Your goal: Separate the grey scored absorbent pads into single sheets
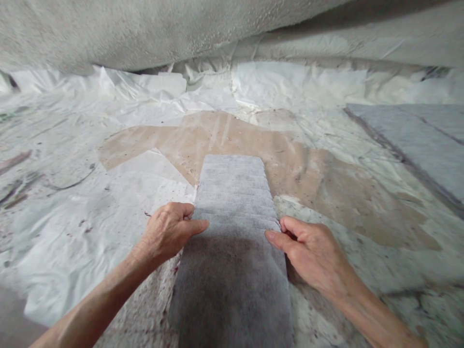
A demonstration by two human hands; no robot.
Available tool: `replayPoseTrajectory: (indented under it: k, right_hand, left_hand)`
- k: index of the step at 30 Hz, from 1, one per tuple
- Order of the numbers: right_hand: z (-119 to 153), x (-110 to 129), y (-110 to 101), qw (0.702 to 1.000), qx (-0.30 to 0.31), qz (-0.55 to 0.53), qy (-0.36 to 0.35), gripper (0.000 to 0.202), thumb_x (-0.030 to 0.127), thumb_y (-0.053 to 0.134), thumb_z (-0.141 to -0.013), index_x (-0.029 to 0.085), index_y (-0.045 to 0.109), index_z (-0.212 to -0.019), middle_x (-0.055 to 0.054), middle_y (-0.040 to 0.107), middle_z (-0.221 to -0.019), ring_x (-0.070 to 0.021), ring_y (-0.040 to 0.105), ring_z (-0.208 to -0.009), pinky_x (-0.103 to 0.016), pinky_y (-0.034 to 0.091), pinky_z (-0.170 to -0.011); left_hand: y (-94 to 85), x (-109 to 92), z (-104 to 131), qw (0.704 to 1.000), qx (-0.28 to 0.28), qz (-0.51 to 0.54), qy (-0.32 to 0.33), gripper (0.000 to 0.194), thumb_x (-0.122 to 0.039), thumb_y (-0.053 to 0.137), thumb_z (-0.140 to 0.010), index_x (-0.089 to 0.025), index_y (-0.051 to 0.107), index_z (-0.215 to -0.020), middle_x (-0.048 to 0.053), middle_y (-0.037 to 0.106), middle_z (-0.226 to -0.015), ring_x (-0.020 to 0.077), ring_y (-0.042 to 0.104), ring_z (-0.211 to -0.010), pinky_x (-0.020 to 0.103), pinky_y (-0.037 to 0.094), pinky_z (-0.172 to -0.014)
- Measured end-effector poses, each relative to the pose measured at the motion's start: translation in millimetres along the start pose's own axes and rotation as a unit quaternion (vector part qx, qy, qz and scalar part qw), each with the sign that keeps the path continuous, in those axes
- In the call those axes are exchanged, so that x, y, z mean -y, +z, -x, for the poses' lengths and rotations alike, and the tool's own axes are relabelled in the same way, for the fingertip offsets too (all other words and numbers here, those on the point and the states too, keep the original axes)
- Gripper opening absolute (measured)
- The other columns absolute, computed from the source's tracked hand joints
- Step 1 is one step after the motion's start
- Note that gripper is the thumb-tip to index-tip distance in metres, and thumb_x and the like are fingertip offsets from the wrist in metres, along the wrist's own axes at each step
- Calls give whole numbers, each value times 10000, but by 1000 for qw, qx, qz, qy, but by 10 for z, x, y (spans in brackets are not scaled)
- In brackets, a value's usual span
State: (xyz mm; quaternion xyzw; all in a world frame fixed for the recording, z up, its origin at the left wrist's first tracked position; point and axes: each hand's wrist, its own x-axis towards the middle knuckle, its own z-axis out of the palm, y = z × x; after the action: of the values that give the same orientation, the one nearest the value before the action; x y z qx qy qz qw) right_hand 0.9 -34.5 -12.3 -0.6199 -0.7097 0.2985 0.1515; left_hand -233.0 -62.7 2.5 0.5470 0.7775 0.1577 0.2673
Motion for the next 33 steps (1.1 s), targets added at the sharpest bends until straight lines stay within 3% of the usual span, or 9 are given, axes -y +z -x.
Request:
replayPoseTrajectory:
  k: [2,4,8,10,13,18,26,30,33]
  right_hand:
    - [15,-16,31,1000,-5,24,-11,349,542,264,-596,211,269,-485,18,295,-443,-194,353,-442,-273,207,-449]
    - [54,-26,69,993,-65,84,-57,301,473,299,-662,213,316,-510,8,329,-464,-205,365,-431,-288,192,-450]
    - [151,-6,97,926,-255,166,-224,185,257,401,-740,155,553,-760,-59,494,-714,-266,515,-661,-343,291,-502]
    - [169,6,73,917,-247,128,-286,245,185,448,-729,101,595,-906,-73,530,-852,-282,523,-815,-368,372,-605]
    - [138,0,25,924,-180,89,-326,275,71,666,-685,101,602,-951,-34,548,-914,-272,520,-870,-368,415,-713]
    - [-5,-28,-10,939,-128,96,-304,621,-117,971,-456,119,590,-885,22,548,-854,-229,552,-807,-319,423,-634]
    - [-68,42,-41,973,-46,62,-216,517,-129,955,-541,153,545,-681,85,482,-666,-170,512,-649,-251,334,-527]
    - [20,36,-2,992,-44,76,-89,405,19,920,-639,180,549,-653,95,489,-603,-181,518,-612,-268,293,-492]
    - [99,4,29,997,-62,43,-22,157,313,700,-667,212,596,-728,82,485,-555,-210,514,-559,-294,304,-494]
  left_hand:
    - [11,-20,12,1000,11,-12,-14,351,-515,481,-588,-211,354,-465,-23,347,-496,147,386,-537,308,246,-535]
    - [42,-27,47,999,1,-28,-25,352,-502,487,-613,-214,323,-493,-24,339,-503,149,372,-546,314,252,-544]
    - [140,19,147,982,-148,-96,71,208,-410,549,-702,-213,495,-741,7,529,-688,203,475,-708,344,330,-647]
    - [174,63,176,952,-214,-136,169,256,-363,571,-750,-195,545,-941,47,605,-880,248,509,-845,380,344,-720]
    - [174,120,161,935,-198,-153,253,254,-345,586,-790,-212,551,-1003,45,626,-958,261,517,-896,401,341,-743]
    - [94,108,70,964,-109,-105,220,191,-364,611,-752,-220,559,-866,7,604,-837,225,515,-837,398,337,-762]
    - [65,56,53,988,-55,-75,124,279,-484,548,-684,-207,520,-657,7,498,-637,196,468,-676,347,312,-680]
    - [86,91,94,991,-61,-76,96,324,-511,506,-701,-208,464,-594,1,467,-603,177,445,-643,328,304,-665]
    - [79,98,120,993,-53,-63,85,325,-499,445,-729,-209,444,-583,2,467,-608,168,432,-641,321,298,-660]
